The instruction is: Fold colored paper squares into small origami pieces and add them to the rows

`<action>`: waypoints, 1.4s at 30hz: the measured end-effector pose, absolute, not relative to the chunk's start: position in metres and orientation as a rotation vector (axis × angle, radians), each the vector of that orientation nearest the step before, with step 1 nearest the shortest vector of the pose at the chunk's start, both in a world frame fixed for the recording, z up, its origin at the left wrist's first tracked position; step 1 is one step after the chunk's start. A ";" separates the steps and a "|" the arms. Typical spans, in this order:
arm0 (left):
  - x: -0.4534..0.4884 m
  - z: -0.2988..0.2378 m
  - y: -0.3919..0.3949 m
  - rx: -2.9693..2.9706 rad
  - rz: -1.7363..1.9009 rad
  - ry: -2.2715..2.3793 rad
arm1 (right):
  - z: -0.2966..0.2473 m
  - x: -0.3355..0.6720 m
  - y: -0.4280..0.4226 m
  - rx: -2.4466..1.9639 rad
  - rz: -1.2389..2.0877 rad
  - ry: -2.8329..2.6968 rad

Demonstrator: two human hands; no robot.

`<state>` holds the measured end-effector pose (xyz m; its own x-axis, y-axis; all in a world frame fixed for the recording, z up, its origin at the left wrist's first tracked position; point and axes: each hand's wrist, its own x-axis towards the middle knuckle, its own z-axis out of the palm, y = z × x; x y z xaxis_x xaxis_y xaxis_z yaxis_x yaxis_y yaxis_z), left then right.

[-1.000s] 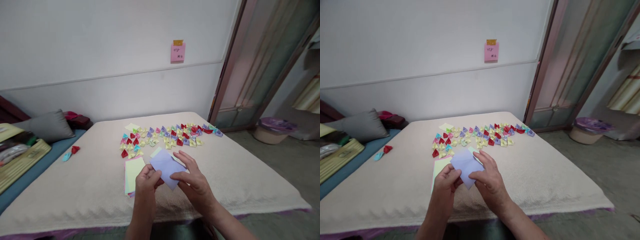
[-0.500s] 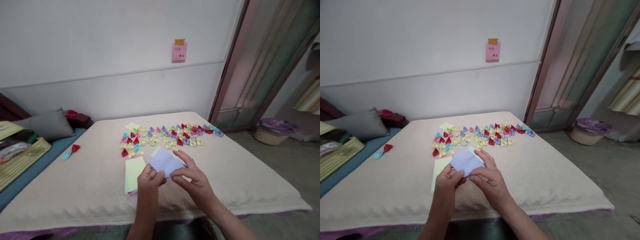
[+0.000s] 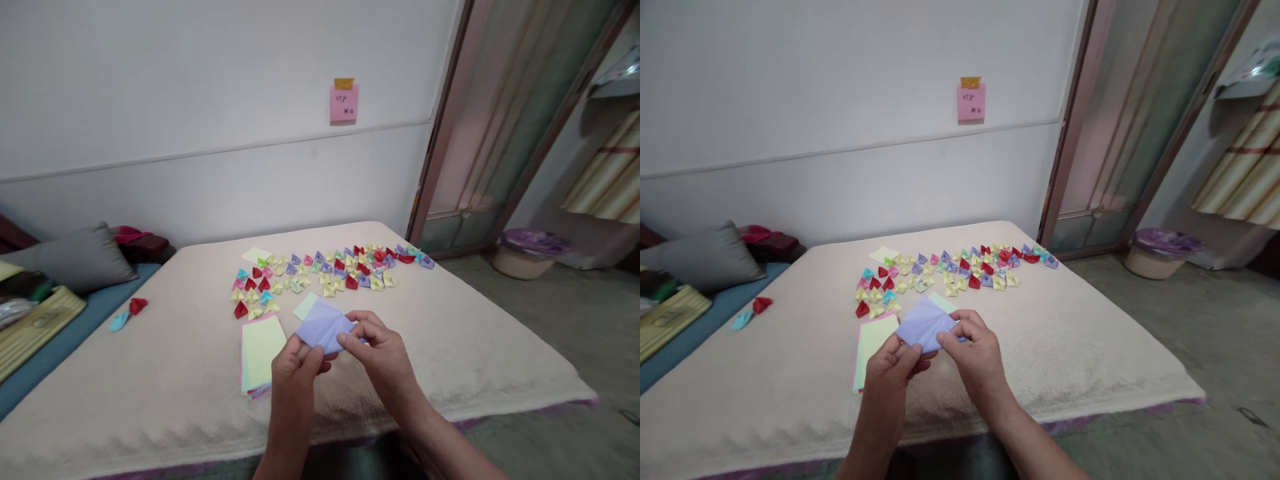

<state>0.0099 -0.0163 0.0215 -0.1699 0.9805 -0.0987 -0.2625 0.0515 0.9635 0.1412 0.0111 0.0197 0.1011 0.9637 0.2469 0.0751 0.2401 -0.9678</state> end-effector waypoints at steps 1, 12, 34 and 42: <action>0.010 0.021 -0.016 0.878 1.391 1.171 | 0.020 0.141 0.011 -1.126 0.907 -1.279; 0.015 0.024 -0.018 0.832 1.445 1.115 | 0.020 0.140 0.011 -1.156 0.831 -1.301; 0.024 0.020 -0.014 0.685 1.553 1.128 | 0.014 0.136 0.013 -1.173 0.753 -1.356; 0.026 0.019 -0.013 0.652 1.573 1.135 | 0.016 0.135 0.012 -1.193 0.752 -1.364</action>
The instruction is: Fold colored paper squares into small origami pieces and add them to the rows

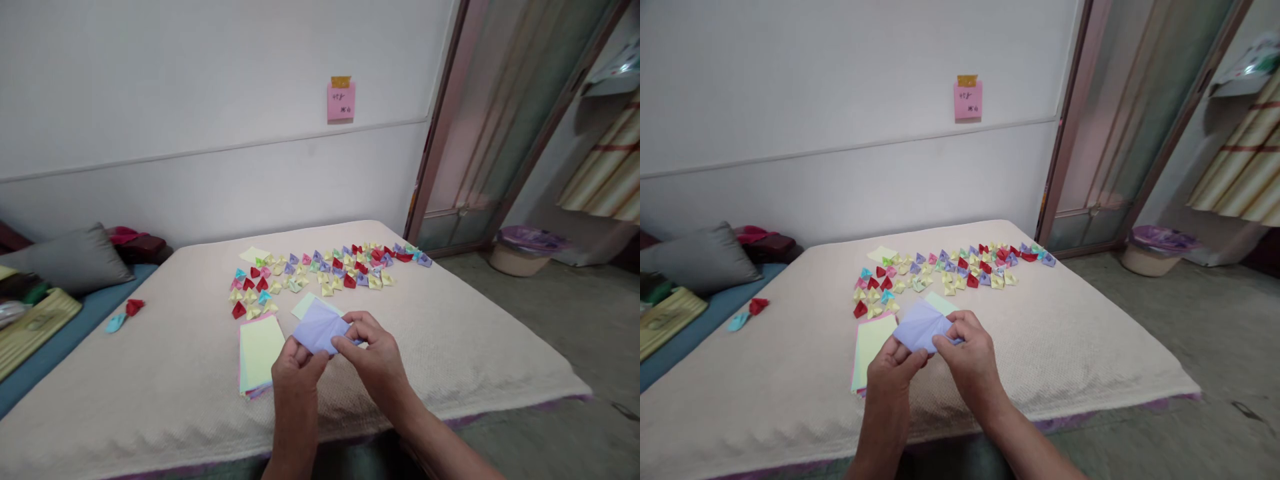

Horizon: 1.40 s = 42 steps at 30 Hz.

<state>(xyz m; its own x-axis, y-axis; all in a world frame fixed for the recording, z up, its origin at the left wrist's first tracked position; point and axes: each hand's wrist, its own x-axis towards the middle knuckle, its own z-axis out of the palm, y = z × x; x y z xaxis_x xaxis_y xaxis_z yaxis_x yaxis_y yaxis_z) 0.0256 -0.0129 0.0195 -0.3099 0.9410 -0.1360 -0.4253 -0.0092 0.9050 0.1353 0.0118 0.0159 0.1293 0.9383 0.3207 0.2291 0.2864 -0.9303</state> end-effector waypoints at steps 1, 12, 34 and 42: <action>0.026 0.019 -0.013 0.651 1.571 1.136 | 0.015 0.135 0.012 -1.191 0.750 -1.365; 0.025 0.014 -0.010 0.627 1.566 1.146 | 0.014 0.134 0.012 -1.180 0.739 -1.367; 0.029 0.003 -0.009 0.574 1.631 1.122 | 0.010 0.124 0.011 -1.140 1.138 -0.922; 0.029 0.002 -0.012 0.678 1.665 1.167 | 0.006 0.116 0.005 -0.974 1.442 -0.769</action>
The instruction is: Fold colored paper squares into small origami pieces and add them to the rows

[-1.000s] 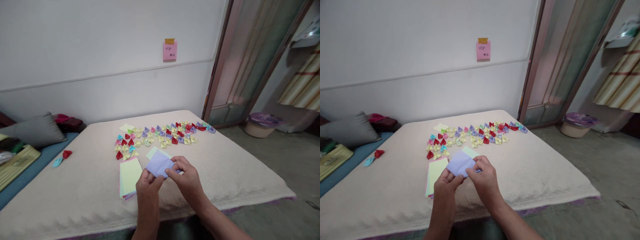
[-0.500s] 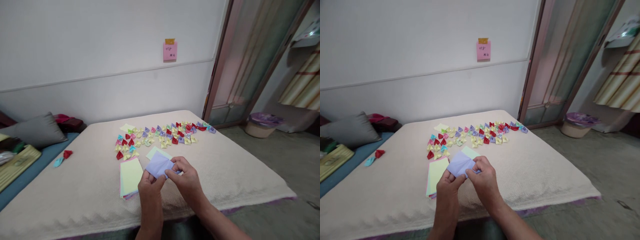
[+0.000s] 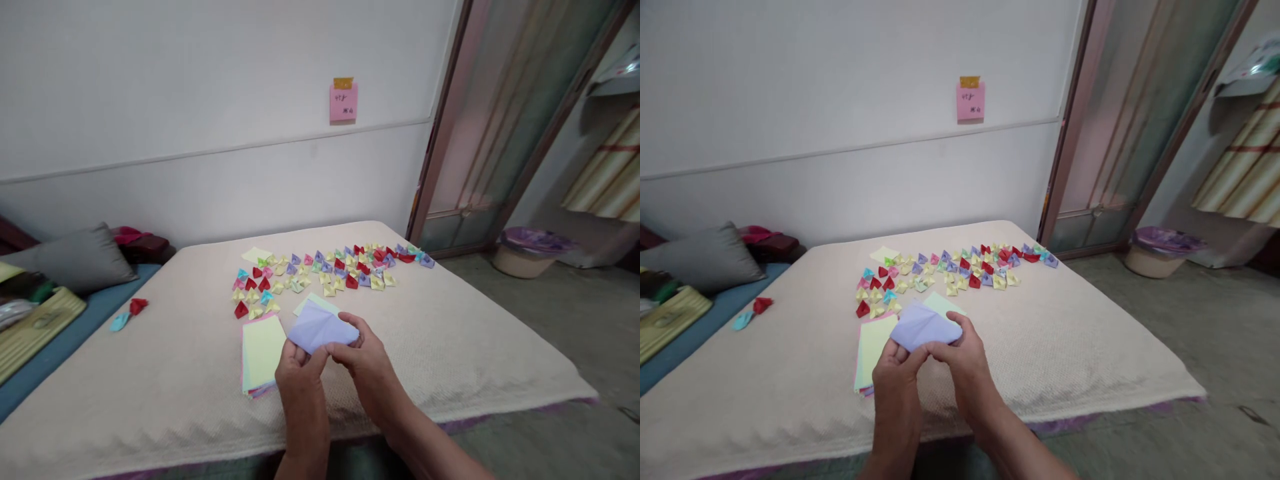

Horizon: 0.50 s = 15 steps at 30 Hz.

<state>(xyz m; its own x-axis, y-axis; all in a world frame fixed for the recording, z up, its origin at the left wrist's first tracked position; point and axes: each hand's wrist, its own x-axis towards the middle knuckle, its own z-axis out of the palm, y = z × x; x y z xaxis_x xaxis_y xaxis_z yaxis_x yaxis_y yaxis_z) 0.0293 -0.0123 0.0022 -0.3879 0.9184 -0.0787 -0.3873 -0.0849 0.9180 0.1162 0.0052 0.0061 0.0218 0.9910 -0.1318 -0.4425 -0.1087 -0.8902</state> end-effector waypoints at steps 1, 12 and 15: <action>0.030 0.002 -0.012 0.674 1.663 1.171 | 0.005 0.117 0.006 -0.994 1.425 -0.780; 0.024 0.006 -0.009 0.613 1.636 1.075 | 0.012 0.136 0.013 -1.115 1.326 -1.014; 0.021 0.004 -0.005 0.596 1.604 1.100 | 0.012 0.141 0.014 -1.107 1.310 -1.040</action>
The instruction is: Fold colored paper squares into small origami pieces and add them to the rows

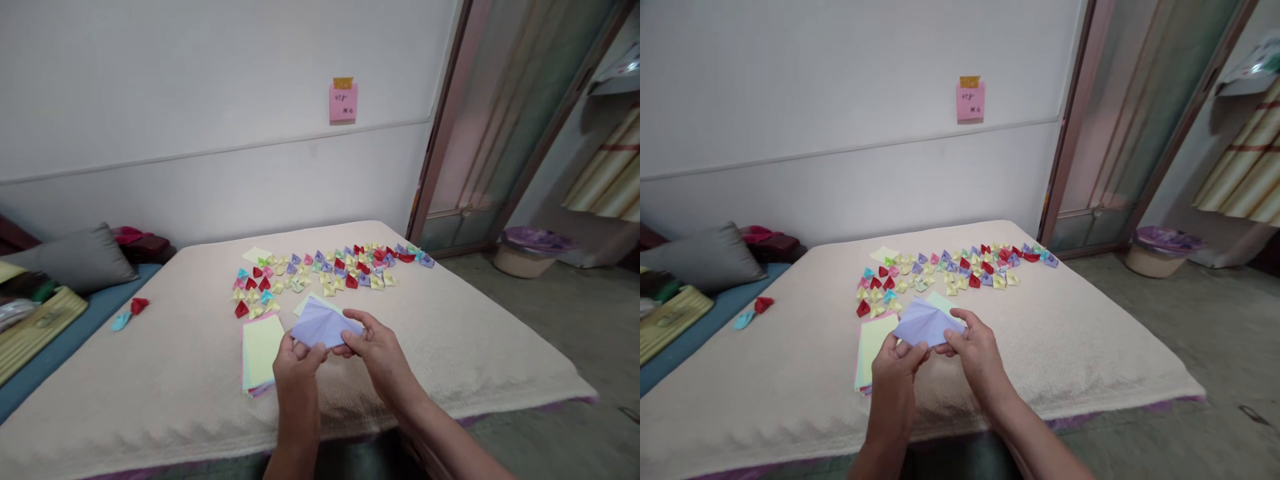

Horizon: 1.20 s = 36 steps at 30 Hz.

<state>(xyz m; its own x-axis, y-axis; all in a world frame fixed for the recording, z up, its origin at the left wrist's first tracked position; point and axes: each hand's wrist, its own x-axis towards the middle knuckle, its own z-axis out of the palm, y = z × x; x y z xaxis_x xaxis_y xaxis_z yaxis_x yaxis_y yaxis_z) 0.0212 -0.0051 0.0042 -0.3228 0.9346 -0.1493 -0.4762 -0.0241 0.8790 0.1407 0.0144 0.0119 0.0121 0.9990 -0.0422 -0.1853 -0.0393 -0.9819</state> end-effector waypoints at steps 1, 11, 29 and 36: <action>0.020 0.003 -0.004 0.596 1.597 1.108 | 0.012 0.142 0.015 -1.110 1.302 -1.042; 0.025 0.012 -0.008 0.649 1.631 1.157 | 0.008 0.132 0.015 -1.027 1.405 -0.754; 0.031 0.008 -0.006 0.713 1.634 1.177 | 0.006 0.120 0.008 -0.919 1.435 -0.786; 0.025 0.010 -0.007 0.715 1.656 1.185 | 0.002 0.122 0.011 -0.918 1.466 -0.750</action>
